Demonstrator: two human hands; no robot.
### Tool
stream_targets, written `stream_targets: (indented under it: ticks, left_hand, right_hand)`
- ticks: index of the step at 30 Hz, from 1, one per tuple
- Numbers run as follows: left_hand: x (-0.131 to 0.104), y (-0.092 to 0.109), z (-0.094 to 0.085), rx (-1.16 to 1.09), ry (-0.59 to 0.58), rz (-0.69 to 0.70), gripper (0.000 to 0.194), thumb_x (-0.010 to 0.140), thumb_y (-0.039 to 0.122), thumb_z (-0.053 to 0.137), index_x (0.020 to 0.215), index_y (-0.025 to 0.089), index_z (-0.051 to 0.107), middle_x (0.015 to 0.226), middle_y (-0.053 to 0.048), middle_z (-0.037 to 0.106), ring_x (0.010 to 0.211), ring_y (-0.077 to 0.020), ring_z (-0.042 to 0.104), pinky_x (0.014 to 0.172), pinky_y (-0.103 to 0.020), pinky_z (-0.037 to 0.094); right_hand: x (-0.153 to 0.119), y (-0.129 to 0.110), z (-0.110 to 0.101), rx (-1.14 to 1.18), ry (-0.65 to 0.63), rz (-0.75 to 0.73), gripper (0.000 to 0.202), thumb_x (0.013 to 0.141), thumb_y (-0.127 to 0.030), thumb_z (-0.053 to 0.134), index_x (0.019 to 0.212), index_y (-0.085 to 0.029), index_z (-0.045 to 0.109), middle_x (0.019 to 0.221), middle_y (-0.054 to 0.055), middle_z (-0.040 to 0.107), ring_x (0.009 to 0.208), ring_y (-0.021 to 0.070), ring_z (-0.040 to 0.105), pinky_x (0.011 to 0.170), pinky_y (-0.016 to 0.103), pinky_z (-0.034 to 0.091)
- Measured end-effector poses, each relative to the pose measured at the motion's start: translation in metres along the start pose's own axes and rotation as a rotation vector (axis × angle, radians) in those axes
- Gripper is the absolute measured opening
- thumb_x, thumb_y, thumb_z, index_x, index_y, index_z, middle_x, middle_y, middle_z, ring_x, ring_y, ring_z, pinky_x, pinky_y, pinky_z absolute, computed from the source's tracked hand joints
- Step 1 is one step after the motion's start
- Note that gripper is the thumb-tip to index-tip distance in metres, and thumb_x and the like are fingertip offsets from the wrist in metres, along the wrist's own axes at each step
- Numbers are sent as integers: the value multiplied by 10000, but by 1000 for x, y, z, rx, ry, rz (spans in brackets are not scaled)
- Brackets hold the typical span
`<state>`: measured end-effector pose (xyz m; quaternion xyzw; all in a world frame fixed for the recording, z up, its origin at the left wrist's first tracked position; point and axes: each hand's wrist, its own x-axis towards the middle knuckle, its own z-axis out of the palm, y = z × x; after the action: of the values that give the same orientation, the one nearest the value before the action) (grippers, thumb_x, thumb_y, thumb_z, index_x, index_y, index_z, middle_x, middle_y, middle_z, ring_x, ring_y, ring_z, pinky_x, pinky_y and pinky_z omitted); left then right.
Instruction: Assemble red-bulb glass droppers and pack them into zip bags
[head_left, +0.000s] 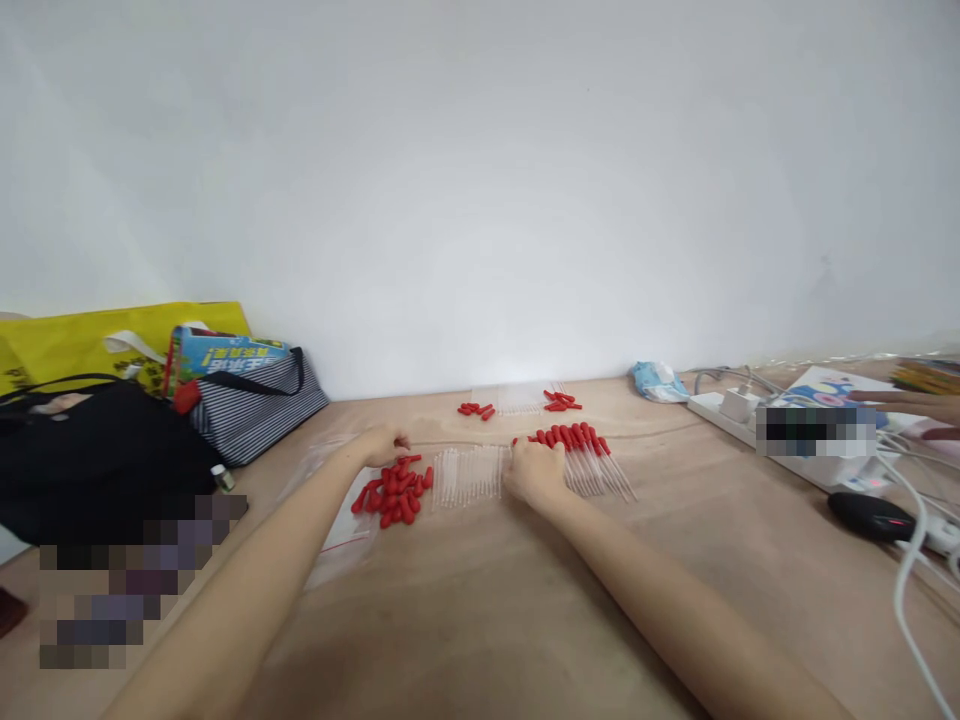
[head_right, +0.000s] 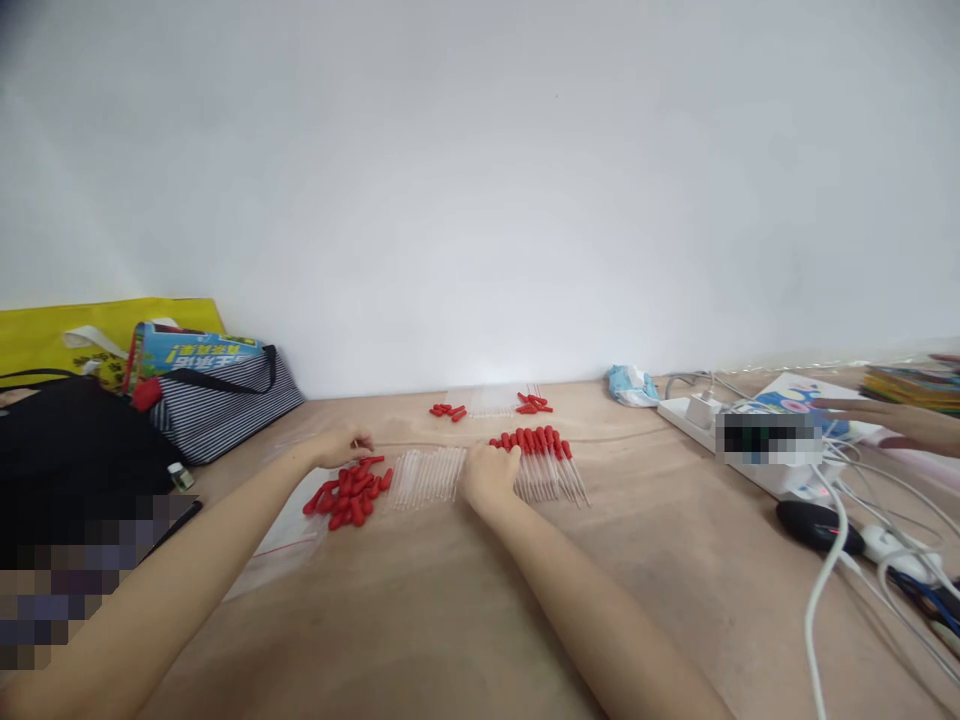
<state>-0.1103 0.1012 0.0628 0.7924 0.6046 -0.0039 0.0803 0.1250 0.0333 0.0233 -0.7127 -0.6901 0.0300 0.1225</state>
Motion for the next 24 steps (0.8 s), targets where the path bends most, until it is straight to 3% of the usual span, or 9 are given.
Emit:
stream_targets:
  ticks: [12, 16, 20, 22, 24]
  left_hand:
    - [4, -4, 4, 33, -40, -70, 188, 651, 317, 545, 537, 170, 522, 509, 22, 545, 554, -155, 502, 517, -219, 330]
    - [1, -2, -1, 18, 78, -90, 179, 704, 281, 495, 569, 165, 496, 553, 2, 551, 573, -165, 511, 525, -230, 342]
    - [-11, 11, -8, -6, 264, -75, 175, 788, 230, 395, 647, 162, 475, 640, -24, 558, 645, -183, 527, 583, -258, 366]
    - [-26, 27, -2, -37, 336, -31, 153, 817, 227, 369, 729, 165, 478, 720, -25, 572, 709, -179, 536, 629, -261, 383]
    - [-46, 48, 13, -78, 360, 28, 151, 839, 251, 359, 786, 175, 478, 747, -13, 579, 715, -165, 546, 626, -252, 402]
  right_hand:
    - [5, -1, 7, -6, -11, -46, 238, 747, -114, 410, 784, -103, 644, 813, 162, 658, 755, 251, 608, 767, 396, 266]
    - [2, 6, 0, 15, 49, -80, 233, 782, -156, 395, 822, -72, 608, 826, 190, 639, 757, 256, 597, 752, 387, 295]
    - [-5, 29, -10, 56, 90, -157, 234, 830, -190, 350, 917, -75, 534, 886, 175, 614, 787, 233, 576, 677, 320, 349]
    - [-11, 46, -11, 137, 111, -252, 206, 853, -199, 322, 919, -118, 500, 897, 120, 606, 769, 186, 565, 645, 273, 368]
    - [-21, 64, -9, 321, 168, -441, 180, 862, -202, 310, 901, -151, 477, 869, 80, 594, 734, 155, 549, 635, 253, 386]
